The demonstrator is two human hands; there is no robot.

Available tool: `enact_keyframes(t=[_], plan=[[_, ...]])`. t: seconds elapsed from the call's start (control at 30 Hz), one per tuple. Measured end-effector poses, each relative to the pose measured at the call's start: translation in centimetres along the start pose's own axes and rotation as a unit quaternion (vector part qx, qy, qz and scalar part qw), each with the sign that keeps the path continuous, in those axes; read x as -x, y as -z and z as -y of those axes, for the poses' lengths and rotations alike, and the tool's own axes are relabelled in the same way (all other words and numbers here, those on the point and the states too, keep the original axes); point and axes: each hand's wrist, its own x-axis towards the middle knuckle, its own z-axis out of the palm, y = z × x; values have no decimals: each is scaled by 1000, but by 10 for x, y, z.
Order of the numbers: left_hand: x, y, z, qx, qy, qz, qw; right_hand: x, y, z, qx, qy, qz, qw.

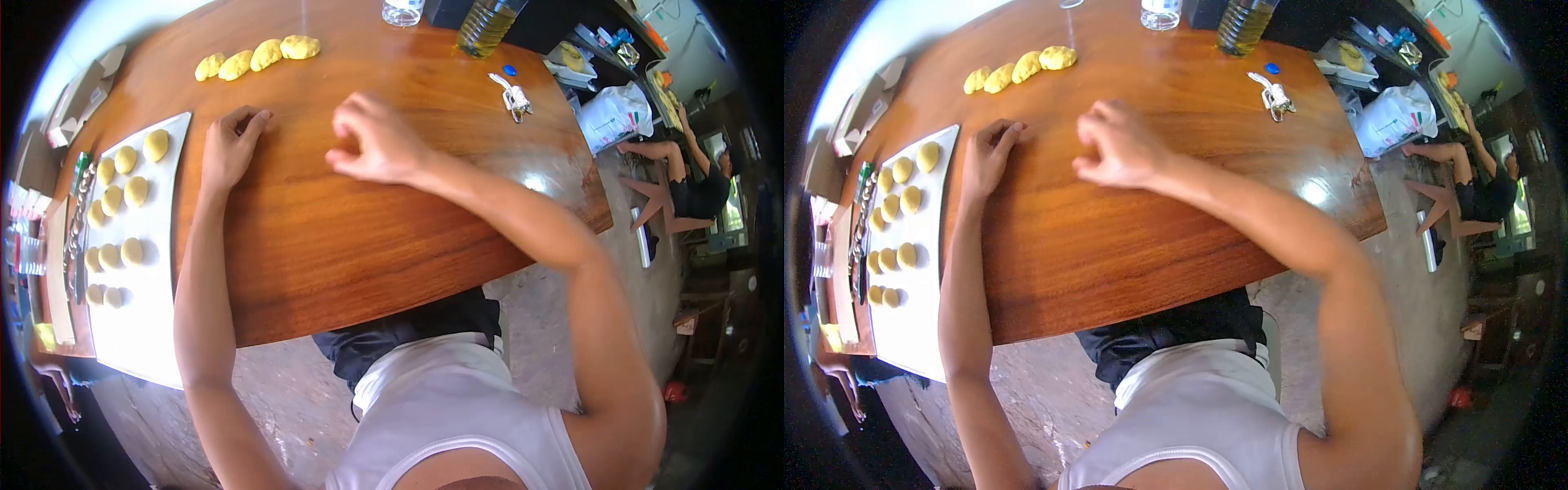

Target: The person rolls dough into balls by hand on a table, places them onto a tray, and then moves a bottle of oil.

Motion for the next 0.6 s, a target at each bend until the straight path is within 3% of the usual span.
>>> enact_keyframes(t=[0.03, 0.1, 0.13, 0.23, 0.33, 0.4, 0.47, 0.53, 0.6], plan=[[0, 1, -1, 1, 4, -2, 1000, -3, -9, 10, -77, -29, -20, 996], [0, 1, 0, -1, 0, -4, 1000, 18, -12, 40, -90, 40, -22, 995], [0, 0, 1, 1, -4, -9, 1000, 34, 3, 54, -73, 49, 36, 996], [-1, 0, 2, 5, -3, -4, 1000, 78, 41, 51, -90, 62, 74, 991], [-2, -3, 6, 4, 16, -6, 1000, 90, 63, 26, 35, 29, 68, 997], [0, -3, 4, -1, 4, -9, 1000, 70, 60, -5, 76, -9, 71, 995], [-3, -3, 2, -4, -18, -10, 1000, 34, 27, -28, 86, 13, -29, 996], [-3, -1, 7, 4, -14, -5, 1000, -3, -19, -43, 34, -23, -54, 998], [-5, 3, 12, -1, -1, 5, 1000, -39, -35, -22, -33, -102, -11, 994]])
